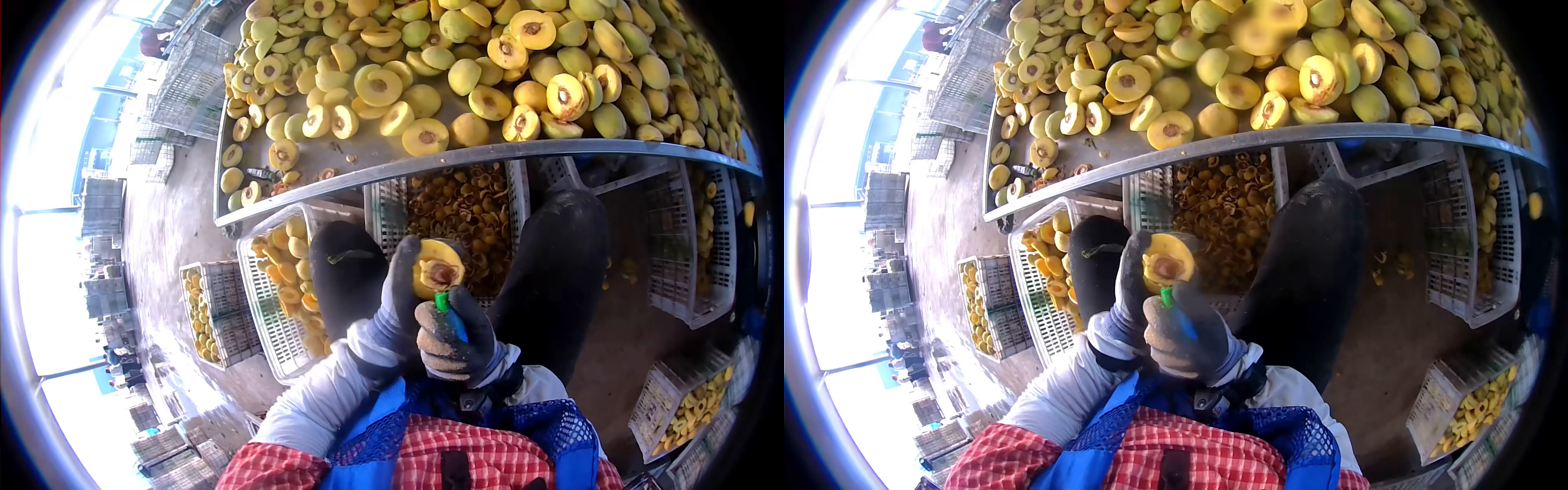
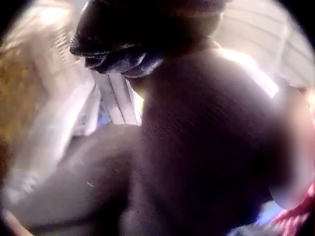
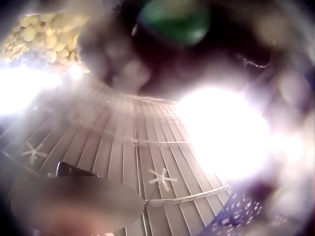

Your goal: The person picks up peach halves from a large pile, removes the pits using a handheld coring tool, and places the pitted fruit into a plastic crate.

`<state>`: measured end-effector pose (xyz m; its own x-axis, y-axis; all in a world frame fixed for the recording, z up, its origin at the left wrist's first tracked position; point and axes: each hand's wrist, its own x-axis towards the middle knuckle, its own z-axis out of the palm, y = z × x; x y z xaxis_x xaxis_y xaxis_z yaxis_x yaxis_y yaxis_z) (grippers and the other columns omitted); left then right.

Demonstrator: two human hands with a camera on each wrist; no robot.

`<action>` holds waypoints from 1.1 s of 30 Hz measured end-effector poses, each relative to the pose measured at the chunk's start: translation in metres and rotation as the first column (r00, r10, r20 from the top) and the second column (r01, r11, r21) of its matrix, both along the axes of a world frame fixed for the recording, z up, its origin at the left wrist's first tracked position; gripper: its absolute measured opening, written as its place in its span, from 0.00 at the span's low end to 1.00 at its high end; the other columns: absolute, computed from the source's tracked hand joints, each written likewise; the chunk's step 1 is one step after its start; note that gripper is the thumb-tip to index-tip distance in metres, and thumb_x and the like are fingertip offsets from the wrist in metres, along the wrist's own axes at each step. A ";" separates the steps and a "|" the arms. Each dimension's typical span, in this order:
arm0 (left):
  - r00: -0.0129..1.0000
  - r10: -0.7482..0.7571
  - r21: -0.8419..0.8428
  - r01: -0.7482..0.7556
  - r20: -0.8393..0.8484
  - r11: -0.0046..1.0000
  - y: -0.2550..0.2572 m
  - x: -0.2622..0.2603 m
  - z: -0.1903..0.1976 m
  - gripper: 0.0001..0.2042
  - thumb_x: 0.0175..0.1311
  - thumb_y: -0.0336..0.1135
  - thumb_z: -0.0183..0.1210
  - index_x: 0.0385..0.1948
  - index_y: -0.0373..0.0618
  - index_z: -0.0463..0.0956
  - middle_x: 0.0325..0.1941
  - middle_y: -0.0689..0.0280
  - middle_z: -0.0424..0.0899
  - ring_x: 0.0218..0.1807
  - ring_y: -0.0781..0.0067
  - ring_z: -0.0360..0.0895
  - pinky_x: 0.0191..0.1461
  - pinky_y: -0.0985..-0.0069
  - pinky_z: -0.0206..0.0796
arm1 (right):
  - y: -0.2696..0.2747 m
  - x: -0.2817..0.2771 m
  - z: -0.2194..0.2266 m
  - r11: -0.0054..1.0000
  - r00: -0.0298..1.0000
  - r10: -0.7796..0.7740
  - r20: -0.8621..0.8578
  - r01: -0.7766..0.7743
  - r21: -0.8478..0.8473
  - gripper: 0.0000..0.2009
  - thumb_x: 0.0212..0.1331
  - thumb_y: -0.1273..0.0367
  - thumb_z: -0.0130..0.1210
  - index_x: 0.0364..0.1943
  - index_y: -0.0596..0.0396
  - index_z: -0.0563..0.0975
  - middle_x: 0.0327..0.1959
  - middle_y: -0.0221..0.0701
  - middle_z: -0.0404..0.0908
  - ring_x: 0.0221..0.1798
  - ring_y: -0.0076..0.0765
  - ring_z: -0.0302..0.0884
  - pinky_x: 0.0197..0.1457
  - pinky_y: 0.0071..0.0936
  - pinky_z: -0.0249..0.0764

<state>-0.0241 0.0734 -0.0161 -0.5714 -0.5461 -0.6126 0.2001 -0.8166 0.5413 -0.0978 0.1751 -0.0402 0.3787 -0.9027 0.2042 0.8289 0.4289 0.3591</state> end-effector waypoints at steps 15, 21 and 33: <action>0.446 0.462 -0.536 0.841 0.767 0.076 -0.176 -0.025 0.050 0.22 0.55 0.43 0.63 0.50 0.45 0.72 0.41 0.55 0.79 0.47 0.54 0.77 0.49 0.65 0.67 | -0.021 -0.012 -0.007 0.969 0.723 0.069 -0.688 0.116 0.219 0.22 0.65 0.46 0.41 0.32 0.52 0.71 0.15 0.24 0.66 0.10 0.20 0.58 0.11 0.19 0.57; 0.254 0.507 -0.248 0.965 0.823 -0.082 -0.247 -0.124 0.012 0.29 0.47 0.46 0.66 0.54 0.56 0.68 0.49 0.48 0.71 0.51 0.49 0.74 0.53 0.63 0.68 | -0.027 -0.019 -0.024 0.902 0.785 0.141 -0.604 0.149 0.405 0.22 0.66 0.48 0.40 0.34 0.53 0.71 0.13 0.28 0.70 0.08 0.24 0.63 0.10 0.21 0.60; 0.827 0.228 -0.858 0.494 0.514 0.140 -0.183 -0.056 0.018 0.25 0.53 0.34 0.65 0.52 0.40 0.67 0.38 0.60 0.78 0.42 0.69 0.78 0.42 0.73 0.70 | -0.032 -0.044 0.010 0.854 0.547 -0.054 -0.835 0.459 0.245 0.14 0.67 0.59 0.45 0.35 0.58 0.71 0.14 0.32 0.71 0.11 0.27 0.67 0.14 0.24 0.62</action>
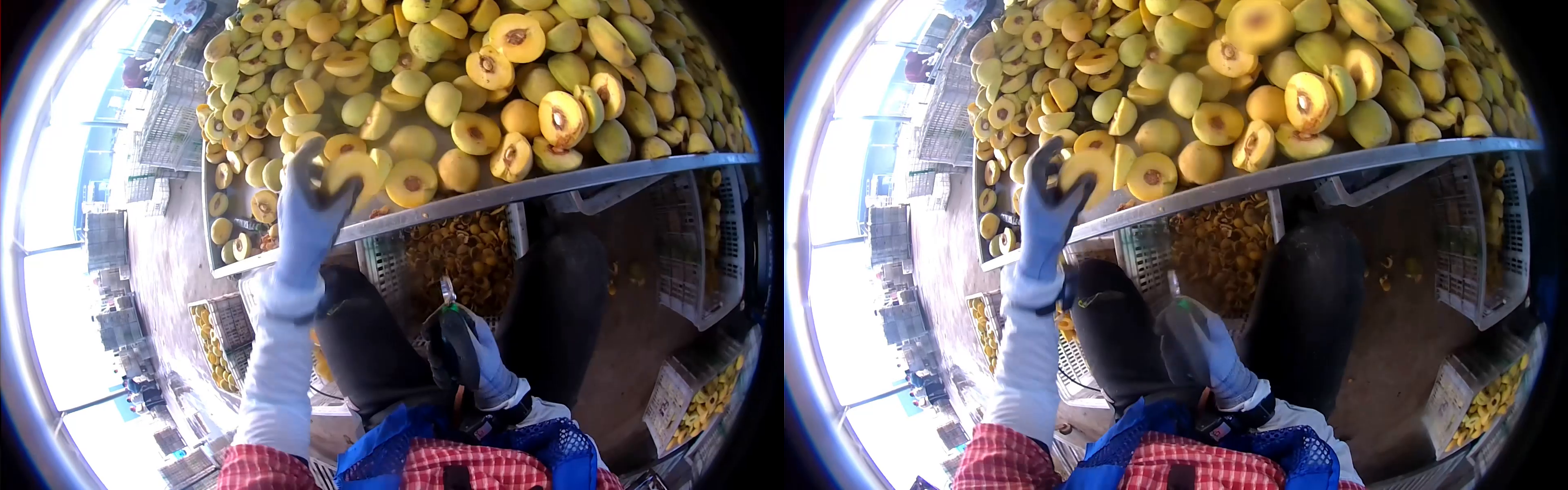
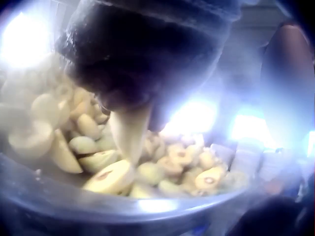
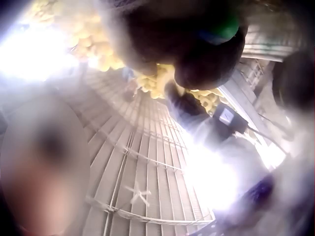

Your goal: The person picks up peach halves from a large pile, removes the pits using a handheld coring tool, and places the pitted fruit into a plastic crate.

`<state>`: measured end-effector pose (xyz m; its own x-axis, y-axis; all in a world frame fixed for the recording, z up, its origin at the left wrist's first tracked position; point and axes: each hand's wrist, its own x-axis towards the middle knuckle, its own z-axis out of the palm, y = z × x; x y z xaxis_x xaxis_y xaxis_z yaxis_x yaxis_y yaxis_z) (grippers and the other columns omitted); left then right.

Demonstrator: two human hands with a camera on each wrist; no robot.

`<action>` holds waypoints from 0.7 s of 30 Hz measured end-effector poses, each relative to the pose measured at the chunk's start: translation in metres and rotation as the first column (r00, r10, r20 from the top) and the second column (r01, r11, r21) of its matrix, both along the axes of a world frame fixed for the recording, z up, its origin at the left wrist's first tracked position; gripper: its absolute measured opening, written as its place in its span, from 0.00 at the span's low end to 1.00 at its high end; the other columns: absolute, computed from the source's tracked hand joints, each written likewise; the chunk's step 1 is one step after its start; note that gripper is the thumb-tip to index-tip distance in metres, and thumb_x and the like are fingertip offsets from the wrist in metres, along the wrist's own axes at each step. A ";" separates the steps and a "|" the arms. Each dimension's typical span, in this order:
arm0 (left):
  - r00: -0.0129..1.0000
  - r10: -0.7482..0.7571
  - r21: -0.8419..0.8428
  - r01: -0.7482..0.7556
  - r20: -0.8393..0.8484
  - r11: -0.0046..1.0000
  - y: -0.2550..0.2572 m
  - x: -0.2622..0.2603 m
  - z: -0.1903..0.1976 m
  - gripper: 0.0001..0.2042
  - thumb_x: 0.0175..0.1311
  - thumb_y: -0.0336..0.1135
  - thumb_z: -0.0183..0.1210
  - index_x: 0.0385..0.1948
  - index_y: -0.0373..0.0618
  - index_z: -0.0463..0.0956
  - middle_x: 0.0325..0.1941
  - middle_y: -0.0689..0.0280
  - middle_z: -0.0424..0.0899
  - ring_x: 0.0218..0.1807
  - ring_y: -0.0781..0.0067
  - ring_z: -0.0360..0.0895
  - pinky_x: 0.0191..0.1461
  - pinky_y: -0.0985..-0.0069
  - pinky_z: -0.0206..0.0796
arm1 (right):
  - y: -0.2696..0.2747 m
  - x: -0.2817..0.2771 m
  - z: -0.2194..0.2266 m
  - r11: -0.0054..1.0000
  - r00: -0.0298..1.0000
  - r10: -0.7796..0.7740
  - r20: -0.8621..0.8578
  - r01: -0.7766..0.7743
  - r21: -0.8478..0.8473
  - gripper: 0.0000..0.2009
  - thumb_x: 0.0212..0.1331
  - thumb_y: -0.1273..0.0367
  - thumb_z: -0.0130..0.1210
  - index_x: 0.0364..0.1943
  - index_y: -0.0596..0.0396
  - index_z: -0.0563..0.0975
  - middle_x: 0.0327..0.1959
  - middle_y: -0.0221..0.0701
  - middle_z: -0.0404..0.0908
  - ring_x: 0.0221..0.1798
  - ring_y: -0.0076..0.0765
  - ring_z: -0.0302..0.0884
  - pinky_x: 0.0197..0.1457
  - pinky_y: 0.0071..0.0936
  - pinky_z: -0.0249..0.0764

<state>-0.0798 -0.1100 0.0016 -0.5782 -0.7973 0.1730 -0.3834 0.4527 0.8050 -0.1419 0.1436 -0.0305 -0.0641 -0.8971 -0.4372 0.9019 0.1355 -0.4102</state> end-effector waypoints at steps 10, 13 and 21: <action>0.963 0.113 0.589 0.056 -0.246 0.806 0.145 0.031 0.016 0.21 0.68 0.45 0.48 0.54 0.37 0.67 0.48 0.61 0.75 0.49 0.72 0.72 0.55 0.74 0.64 | -0.003 0.013 0.014 0.993 0.455 -0.118 -0.883 0.031 -0.116 0.10 0.61 0.66 0.52 0.38 0.61 0.71 0.26 0.45 0.76 0.29 0.52 0.76 0.31 0.37 0.70; 0.959 0.161 0.520 -0.016 -0.235 0.854 0.160 0.026 0.017 0.20 0.68 0.44 0.49 0.52 0.37 0.68 0.47 0.61 0.74 0.49 0.73 0.72 0.55 0.76 0.64 | 0.004 0.015 0.009 0.994 0.391 -0.111 -0.913 0.034 -0.107 0.11 0.61 0.66 0.52 0.39 0.62 0.71 0.27 0.46 0.76 0.29 0.52 0.76 0.30 0.38 0.70; 0.959 0.007 0.436 0.123 -0.284 0.891 0.166 0.030 0.005 0.15 0.66 0.33 0.50 0.50 0.36 0.69 0.41 0.60 0.78 0.43 0.75 0.74 0.49 0.77 0.67 | 0.021 0.044 -0.026 0.961 0.425 -0.275 -0.862 0.098 -0.259 0.14 0.65 0.62 0.46 0.43 0.60 0.71 0.24 0.37 0.75 0.24 0.40 0.73 0.31 0.33 0.70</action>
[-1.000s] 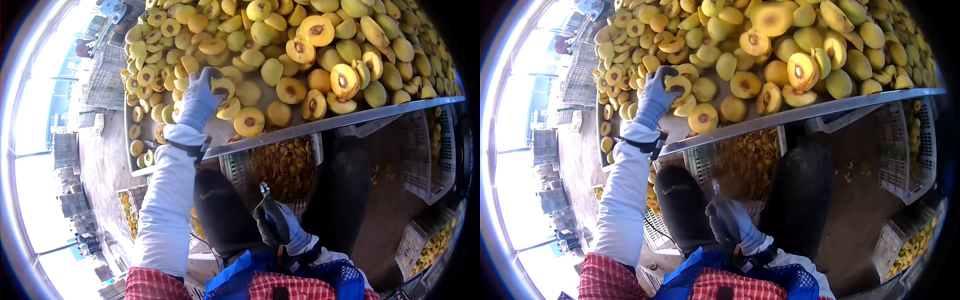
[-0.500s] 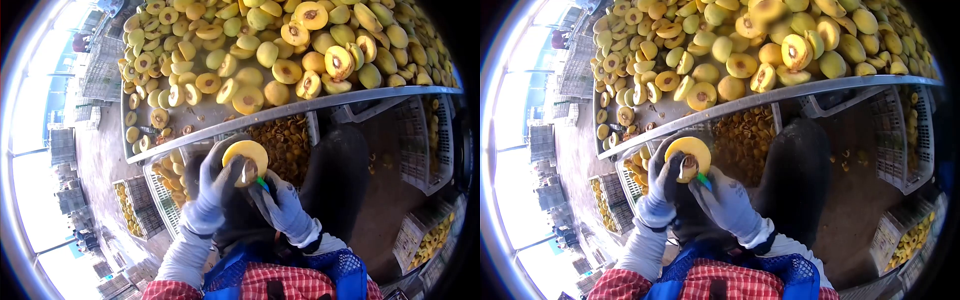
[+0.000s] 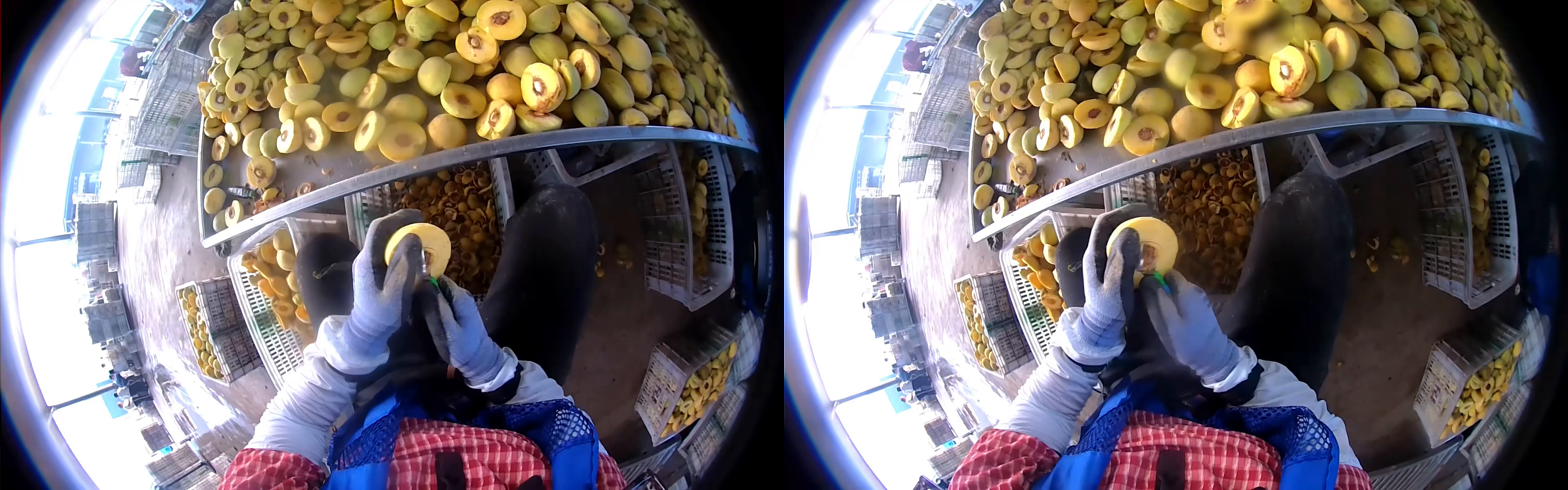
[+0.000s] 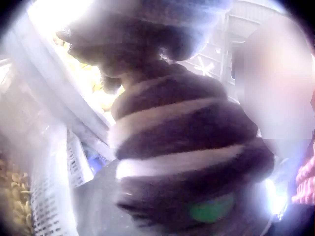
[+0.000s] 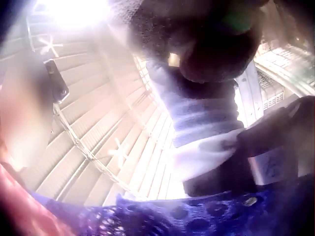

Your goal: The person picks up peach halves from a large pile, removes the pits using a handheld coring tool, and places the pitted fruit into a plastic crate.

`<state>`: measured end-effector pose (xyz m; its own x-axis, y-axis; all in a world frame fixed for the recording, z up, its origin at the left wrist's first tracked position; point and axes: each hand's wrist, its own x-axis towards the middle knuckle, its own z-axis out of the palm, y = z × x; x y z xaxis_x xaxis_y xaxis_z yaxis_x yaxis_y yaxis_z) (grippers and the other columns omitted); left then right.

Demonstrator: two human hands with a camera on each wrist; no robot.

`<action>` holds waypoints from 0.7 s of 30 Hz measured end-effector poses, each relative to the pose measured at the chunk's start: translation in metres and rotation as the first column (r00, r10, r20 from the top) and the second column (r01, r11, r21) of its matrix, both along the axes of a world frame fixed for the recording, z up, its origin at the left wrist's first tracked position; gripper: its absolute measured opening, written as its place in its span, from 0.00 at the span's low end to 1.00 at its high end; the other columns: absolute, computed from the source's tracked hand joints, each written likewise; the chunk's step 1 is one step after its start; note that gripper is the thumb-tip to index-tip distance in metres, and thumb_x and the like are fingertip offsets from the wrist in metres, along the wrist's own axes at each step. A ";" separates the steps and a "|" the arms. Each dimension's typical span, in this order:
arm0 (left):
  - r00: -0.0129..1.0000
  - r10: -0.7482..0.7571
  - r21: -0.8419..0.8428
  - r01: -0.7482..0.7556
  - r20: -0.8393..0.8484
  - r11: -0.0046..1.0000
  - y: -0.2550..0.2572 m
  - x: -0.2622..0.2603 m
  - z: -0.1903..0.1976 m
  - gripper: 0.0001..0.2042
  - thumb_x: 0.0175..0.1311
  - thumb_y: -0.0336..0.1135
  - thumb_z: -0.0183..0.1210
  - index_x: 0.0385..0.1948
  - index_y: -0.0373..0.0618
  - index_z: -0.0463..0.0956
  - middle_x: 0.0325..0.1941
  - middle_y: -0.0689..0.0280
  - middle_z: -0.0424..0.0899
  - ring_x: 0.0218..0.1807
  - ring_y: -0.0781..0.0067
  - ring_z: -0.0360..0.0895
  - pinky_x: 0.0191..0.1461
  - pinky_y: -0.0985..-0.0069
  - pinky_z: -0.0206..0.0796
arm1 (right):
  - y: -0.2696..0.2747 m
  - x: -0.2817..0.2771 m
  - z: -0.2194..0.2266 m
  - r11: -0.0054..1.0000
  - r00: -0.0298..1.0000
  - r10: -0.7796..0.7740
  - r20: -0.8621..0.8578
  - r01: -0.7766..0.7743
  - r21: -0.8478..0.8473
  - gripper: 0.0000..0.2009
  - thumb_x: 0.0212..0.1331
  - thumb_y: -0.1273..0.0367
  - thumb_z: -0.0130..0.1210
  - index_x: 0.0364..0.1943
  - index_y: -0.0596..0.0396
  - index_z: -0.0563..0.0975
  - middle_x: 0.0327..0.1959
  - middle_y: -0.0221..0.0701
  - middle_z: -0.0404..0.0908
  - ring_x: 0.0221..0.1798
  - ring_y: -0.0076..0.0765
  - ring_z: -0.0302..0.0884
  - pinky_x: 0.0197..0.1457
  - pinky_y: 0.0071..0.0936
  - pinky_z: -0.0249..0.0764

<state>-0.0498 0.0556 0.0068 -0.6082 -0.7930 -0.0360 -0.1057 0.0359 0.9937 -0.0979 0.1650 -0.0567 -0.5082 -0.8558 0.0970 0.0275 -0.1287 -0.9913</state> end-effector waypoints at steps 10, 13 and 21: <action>0.991 0.126 0.742 -0.045 -0.053 0.669 0.010 0.007 -0.018 0.19 0.67 0.50 0.49 0.45 0.42 0.71 0.40 0.63 0.77 0.41 0.72 0.75 0.47 0.75 0.68 | 0.005 -0.010 0.008 0.633 -0.567 0.613 0.551 -0.065 -0.771 0.27 0.62 0.40 0.36 0.34 0.49 0.69 0.17 0.24 0.64 0.14 0.22 0.60 0.15 0.22 0.59; 0.865 0.501 0.695 -0.366 0.009 0.619 0.011 0.028 -0.038 0.20 0.65 0.51 0.52 0.46 0.42 0.71 0.40 0.61 0.76 0.41 0.69 0.74 0.47 0.73 0.69 | 0.005 -0.010 0.003 0.701 -0.517 0.543 0.662 -0.156 -0.696 0.26 0.63 0.41 0.36 0.35 0.49 0.70 0.16 0.25 0.64 0.14 0.23 0.60 0.13 0.22 0.58; 0.486 0.617 -0.745 0.115 0.619 0.657 -0.114 0.150 -0.004 0.19 0.57 0.43 0.61 0.46 0.40 0.75 0.38 0.55 0.81 0.38 0.59 0.78 0.44 0.68 0.70 | -0.004 -0.015 -0.003 0.765 -0.275 0.391 0.879 -0.433 -0.476 0.22 0.66 0.46 0.38 0.35 0.50 0.71 0.14 0.23 0.63 0.12 0.21 0.58 0.11 0.19 0.56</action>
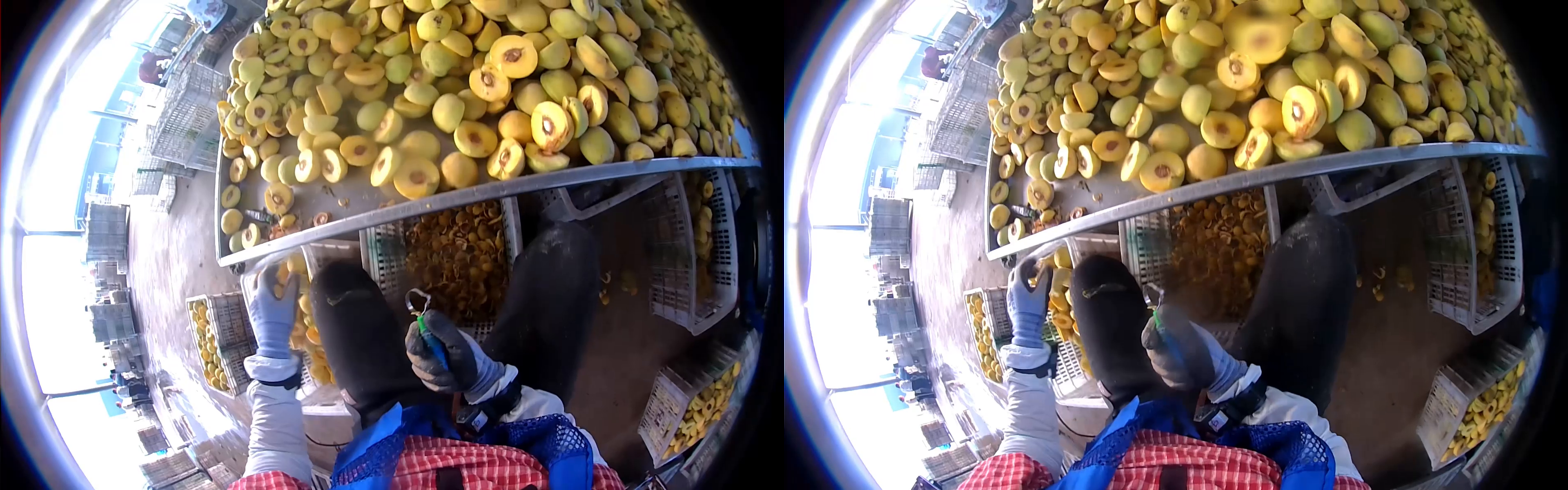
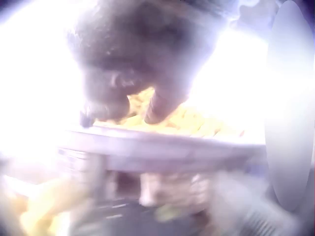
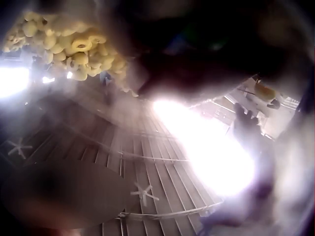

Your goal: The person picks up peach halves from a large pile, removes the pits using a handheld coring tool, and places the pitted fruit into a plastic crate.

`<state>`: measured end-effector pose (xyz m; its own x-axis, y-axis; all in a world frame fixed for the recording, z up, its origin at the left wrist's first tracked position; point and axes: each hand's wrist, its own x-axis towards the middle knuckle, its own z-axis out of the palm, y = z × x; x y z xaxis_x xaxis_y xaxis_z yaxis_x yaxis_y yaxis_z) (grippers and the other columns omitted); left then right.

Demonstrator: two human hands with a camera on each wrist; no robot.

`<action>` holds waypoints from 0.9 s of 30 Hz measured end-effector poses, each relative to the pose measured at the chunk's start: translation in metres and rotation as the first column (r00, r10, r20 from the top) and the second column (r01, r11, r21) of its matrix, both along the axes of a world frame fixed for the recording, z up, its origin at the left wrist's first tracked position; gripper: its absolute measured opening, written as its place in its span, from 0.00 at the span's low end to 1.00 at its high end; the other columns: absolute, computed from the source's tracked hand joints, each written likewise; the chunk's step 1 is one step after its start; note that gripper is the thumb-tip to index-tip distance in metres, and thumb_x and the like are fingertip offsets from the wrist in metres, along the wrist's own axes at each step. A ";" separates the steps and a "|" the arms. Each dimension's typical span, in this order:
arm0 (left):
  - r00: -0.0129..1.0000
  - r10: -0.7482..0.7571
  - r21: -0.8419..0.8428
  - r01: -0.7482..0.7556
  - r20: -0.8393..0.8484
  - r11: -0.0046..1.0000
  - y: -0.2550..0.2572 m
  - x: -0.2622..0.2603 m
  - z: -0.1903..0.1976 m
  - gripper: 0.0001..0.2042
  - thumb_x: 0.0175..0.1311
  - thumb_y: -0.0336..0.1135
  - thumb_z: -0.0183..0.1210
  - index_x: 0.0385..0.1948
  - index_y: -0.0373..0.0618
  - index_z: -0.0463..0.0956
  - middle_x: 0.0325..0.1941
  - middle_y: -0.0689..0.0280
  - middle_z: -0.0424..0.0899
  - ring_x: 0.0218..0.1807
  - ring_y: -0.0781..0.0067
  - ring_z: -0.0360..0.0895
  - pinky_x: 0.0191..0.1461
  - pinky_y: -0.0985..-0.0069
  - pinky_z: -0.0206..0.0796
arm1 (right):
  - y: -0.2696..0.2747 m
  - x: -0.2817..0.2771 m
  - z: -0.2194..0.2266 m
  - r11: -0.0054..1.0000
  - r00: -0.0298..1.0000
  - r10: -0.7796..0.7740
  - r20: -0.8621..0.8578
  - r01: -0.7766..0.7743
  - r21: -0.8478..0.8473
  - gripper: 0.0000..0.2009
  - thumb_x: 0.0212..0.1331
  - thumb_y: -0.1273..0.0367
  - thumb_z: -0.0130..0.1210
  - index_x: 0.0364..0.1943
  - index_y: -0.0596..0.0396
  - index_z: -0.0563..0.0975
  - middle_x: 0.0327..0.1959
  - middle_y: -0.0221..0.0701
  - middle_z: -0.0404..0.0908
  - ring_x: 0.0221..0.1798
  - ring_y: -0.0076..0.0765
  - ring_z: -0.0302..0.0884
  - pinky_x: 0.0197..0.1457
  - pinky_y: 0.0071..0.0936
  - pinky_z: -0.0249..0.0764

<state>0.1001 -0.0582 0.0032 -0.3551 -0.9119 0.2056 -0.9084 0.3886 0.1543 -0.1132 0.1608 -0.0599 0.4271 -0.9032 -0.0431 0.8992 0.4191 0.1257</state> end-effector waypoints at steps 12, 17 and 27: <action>0.797 0.278 0.821 0.416 -0.536 0.392 -0.104 -0.213 -0.063 0.26 0.47 0.40 0.69 0.49 0.39 0.73 0.51 0.55 0.75 0.50 0.62 0.75 0.52 0.72 0.70 | -0.016 -0.021 0.012 0.931 0.892 -0.096 -0.441 0.237 0.277 0.15 0.67 0.58 0.43 0.37 0.56 0.73 0.19 0.27 0.72 0.18 0.22 0.70 0.21 0.17 0.67; 0.692 -0.615 0.214 0.711 -0.378 0.669 -0.012 -0.187 0.006 0.31 0.38 0.31 0.70 0.51 0.43 0.71 0.46 0.56 0.72 0.43 0.61 0.75 0.47 0.69 0.69 | -0.014 -0.044 0.024 0.945 0.895 -0.180 -0.407 0.273 0.182 0.14 0.67 0.59 0.45 0.40 0.57 0.73 0.24 0.27 0.74 0.21 0.20 0.70 0.24 0.15 0.67; 0.621 0.220 0.659 0.696 -0.752 0.285 0.082 -0.127 0.015 0.32 0.53 0.35 0.63 0.60 0.36 0.61 0.57 0.60 0.68 0.52 0.70 0.73 0.55 0.75 0.65 | -0.020 -0.030 0.022 0.878 0.619 -0.213 -0.756 0.461 0.130 0.13 0.58 0.67 0.58 0.43 0.59 0.72 0.30 0.23 0.73 0.33 0.16 0.67 0.38 0.16 0.67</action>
